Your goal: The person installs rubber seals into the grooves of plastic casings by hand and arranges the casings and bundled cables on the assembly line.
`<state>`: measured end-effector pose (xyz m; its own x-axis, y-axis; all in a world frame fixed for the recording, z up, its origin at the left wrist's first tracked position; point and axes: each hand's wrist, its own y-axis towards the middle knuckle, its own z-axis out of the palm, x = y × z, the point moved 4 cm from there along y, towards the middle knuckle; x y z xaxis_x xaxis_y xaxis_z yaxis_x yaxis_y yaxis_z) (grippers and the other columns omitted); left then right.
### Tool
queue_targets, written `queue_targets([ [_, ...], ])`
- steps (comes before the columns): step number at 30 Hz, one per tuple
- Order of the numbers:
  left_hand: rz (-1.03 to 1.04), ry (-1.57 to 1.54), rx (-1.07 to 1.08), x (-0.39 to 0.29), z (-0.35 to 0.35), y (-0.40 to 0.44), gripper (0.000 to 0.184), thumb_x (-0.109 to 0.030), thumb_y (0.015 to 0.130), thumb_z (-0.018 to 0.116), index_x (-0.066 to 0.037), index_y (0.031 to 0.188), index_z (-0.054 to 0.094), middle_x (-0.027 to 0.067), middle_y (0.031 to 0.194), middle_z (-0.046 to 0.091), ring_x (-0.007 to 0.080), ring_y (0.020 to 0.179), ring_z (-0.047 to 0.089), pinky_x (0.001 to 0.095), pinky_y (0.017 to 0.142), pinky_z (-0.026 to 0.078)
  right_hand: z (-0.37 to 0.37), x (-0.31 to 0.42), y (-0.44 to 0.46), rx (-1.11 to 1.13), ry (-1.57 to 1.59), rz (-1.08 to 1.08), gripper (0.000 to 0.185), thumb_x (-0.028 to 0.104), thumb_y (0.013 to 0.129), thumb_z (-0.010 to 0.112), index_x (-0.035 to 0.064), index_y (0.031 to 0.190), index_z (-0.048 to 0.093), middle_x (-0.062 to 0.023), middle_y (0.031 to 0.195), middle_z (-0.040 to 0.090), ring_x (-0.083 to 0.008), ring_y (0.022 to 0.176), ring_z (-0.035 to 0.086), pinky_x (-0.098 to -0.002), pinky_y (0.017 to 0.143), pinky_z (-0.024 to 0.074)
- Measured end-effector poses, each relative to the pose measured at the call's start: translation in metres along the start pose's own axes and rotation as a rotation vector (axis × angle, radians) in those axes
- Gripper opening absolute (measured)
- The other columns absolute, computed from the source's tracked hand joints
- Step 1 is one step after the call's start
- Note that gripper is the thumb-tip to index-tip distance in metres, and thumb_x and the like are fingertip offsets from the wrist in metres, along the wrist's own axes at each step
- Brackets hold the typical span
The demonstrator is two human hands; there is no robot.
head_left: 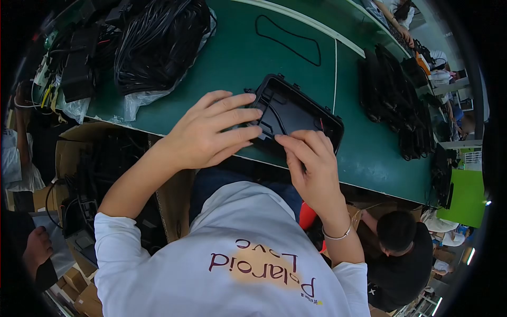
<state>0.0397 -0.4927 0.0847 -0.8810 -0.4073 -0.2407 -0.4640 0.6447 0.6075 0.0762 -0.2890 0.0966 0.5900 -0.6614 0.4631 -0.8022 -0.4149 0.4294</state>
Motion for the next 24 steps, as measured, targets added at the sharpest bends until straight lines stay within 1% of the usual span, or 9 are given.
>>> queue_targets([
  [2, 0.003, 0.003, 0.000, -0.005, 0.006, -0.001, 0.025, -0.012, 0.079, 0.072, -0.012, 0.103, 0.072, 0.0063, 0.115, 0.066, 0.0291, 0.121, 0.059, 0.0469, 0.096, 0.047, 0.000, 0.000, -0.005, 0.005, -0.019, -0.040, 0.034, -0.003, 0.079, 0.067, 0.0060, 0.112, 0.069, -0.0085, 0.102, 0.062, -0.0279, 0.086, 0.056, -0.0383, 0.075, 0.0438],
  [7, -0.019, 0.025, -0.052, -0.004, 0.013, -0.003, 0.031, -0.006, 0.074, 0.070, -0.013, 0.104, 0.073, 0.0061, 0.108, 0.066, 0.0296, 0.119, 0.059, 0.0493, 0.099, 0.045, 0.001, -0.003, -0.010, 0.002, -0.017, -0.083, 0.040, -0.003, 0.077, 0.067, 0.0054, 0.115, 0.068, -0.0088, 0.105, 0.062, -0.0278, 0.088, 0.056, -0.0385, 0.077, 0.0427],
  [12, -0.051, 0.130, 0.026, -0.017, 0.011, 0.002, 0.035, -0.005, 0.073, 0.068, -0.014, 0.106, 0.073, 0.0069, 0.107, 0.066, 0.0301, 0.118, 0.060, 0.0499, 0.100, 0.045, -0.001, -0.002, -0.012, 0.000, -0.071, -0.101, 0.046, -0.007, 0.075, 0.066, 0.0079, 0.119, 0.069, -0.0087, 0.104, 0.064, -0.0271, 0.087, 0.057, -0.0377, 0.077, 0.0428],
  [15, -0.058, 0.141, 0.035, -0.017, 0.013, 0.003, 0.038, -0.004, 0.073, 0.066, -0.015, 0.108, 0.073, 0.0072, 0.105, 0.065, 0.0300, 0.117, 0.060, 0.0505, 0.101, 0.044, -0.003, -0.004, -0.014, 0.053, -0.093, -0.121, 0.044, 0.001, 0.080, 0.067, 0.0047, 0.124, 0.063, -0.0096, 0.107, 0.063, -0.0278, 0.088, 0.056, -0.0383, 0.082, 0.0412],
  [17, -0.059, 0.129, 0.020, -0.018, 0.013, 0.004, 0.039, -0.003, 0.073, 0.066, -0.015, 0.109, 0.073, 0.0073, 0.104, 0.064, 0.0299, 0.117, 0.060, 0.0508, 0.102, 0.043, -0.013, -0.009, -0.016, -0.017, 0.013, -0.011, 0.039, 0.005, 0.086, 0.066, 0.0047, 0.125, 0.062, -0.0101, 0.103, 0.064, -0.0276, 0.088, 0.057, -0.0378, 0.084, 0.0408],
  [18, -0.072, 0.102, 0.028, -0.018, 0.014, 0.004, 0.041, 0.001, 0.072, 0.065, -0.016, 0.109, 0.073, 0.0073, 0.104, 0.064, 0.0306, 0.117, 0.060, 0.0512, 0.102, 0.043, -0.019, -0.013, -0.017, -0.002, 0.021, 0.047, 0.028, 0.008, 0.090, 0.065, 0.0048, 0.118, 0.065, -0.0101, 0.101, 0.064, -0.0273, 0.088, 0.058, -0.0377, 0.086, 0.0406],
  [19, -0.087, 0.074, 0.037, -0.019, 0.014, 0.004, 0.044, 0.004, 0.072, 0.065, -0.016, 0.110, 0.074, 0.0074, 0.104, 0.064, 0.0313, 0.118, 0.061, 0.0517, 0.103, 0.043, -0.024, -0.015, -0.019, -0.006, 0.020, 0.053, 0.028, 0.008, 0.090, 0.065, 0.0048, 0.118, 0.065, -0.0101, 0.101, 0.064, -0.0273, 0.088, 0.058, -0.0377, 0.086, 0.0406],
  [21, -0.090, 0.084, 0.061, -0.022, 0.014, 0.005, 0.045, 0.005, 0.072, 0.064, -0.016, 0.110, 0.074, 0.0077, 0.105, 0.064, 0.0309, 0.118, 0.061, 0.0521, 0.104, 0.042, -0.025, -0.023, -0.023, 0.127, 0.044, 0.146, 0.021, 0.005, 0.088, 0.067, 0.0044, 0.109, 0.070, -0.0091, 0.100, 0.067, -0.0254, 0.090, 0.059, -0.0358, 0.092, 0.0390],
  [24, -0.109, 0.118, 0.115, -0.027, 0.012, 0.009, 0.046, 0.006, 0.072, 0.063, -0.016, 0.112, 0.073, 0.0081, 0.107, 0.064, 0.0301, 0.118, 0.061, 0.0530, 0.105, 0.041, -0.027, -0.024, -0.023, 0.078, 0.087, 0.161, 0.016, 0.006, 0.088, 0.068, 0.0051, 0.104, 0.071, -0.0075, 0.098, 0.066, -0.0256, 0.090, 0.059, -0.0357, 0.093, 0.0382],
])
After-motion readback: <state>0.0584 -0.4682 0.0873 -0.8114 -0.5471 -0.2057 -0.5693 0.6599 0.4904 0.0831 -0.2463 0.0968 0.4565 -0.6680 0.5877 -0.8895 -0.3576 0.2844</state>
